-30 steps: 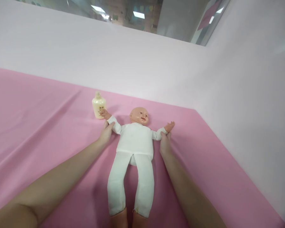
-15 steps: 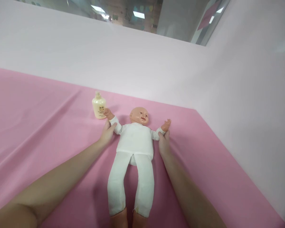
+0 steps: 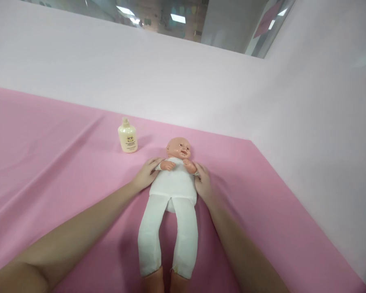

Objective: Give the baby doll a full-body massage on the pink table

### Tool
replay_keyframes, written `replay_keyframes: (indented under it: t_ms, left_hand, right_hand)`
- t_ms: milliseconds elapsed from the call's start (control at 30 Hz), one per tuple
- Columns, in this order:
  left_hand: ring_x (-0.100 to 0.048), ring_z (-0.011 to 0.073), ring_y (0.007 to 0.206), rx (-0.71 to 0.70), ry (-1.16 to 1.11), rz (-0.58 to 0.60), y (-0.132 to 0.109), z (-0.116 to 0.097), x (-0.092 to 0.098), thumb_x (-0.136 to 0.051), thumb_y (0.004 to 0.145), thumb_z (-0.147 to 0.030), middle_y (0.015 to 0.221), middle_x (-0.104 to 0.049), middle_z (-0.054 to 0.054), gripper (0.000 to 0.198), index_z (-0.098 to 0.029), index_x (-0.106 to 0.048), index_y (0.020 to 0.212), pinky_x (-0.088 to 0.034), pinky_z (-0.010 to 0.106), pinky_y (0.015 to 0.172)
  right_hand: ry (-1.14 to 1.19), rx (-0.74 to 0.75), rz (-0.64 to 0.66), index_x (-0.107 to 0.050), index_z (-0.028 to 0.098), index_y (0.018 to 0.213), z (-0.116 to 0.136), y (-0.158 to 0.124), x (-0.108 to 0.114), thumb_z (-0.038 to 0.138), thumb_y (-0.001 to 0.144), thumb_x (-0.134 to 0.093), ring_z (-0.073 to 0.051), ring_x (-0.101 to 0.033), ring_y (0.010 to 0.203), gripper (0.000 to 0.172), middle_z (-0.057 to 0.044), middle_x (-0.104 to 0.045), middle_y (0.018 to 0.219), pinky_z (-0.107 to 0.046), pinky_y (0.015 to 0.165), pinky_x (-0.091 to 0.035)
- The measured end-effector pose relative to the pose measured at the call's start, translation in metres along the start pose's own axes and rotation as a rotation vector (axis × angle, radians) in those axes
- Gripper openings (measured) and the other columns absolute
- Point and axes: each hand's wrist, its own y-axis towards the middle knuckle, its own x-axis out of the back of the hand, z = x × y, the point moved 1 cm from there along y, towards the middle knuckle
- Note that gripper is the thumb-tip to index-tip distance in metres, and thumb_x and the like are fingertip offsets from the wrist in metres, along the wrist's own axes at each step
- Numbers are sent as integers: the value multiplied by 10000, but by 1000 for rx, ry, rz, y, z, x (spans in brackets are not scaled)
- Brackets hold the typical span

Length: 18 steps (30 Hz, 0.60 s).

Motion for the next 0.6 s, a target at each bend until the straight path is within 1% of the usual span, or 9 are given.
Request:
replay_keyframes:
  t_ms: [100,200,333,600]
  left_hand:
    - [-535,282,1249,-30,32,23,0,1,-2,-508,863,-177,1280,-632,94,462,-254,-644,1298,-372,488,1142]
    - [-535,282,1249,-27,39,28,0,2,-2,-510,862,-178,1274,-634,86,465,-269,-647,1296,-381,485,1140]
    - [-533,290,1253,-25,29,22,0,2,-1,-526,869,-201,1277,-634,88,447,-271,-653,1291,-376,492,1142]
    - [-531,289,1260,-7,22,16,0,4,-1,-535,863,-226,1287,-634,85,456,-266,-645,1303,-384,489,1136]
  right_hand:
    - [-65,53,37,-624,331,1333,0,-1,0,73,771,-412,-224,-501,1313,654,-24,-608,1330,-460,1208,-342]
    - [-84,69,44,-614,328,1346,-2,0,-1,57,756,-400,-220,-500,1301,683,-25,-605,1323,-454,1201,-354]
    - [-100,77,41,-622,314,1338,-4,1,-1,54,754,-394,-226,-499,1298,678,-37,-605,1323,-464,1198,-353]
    - [-92,78,35,-614,327,1330,-3,1,-1,56,750,-391,-216,-507,1294,679,-21,-608,1326,-458,1197,-360]
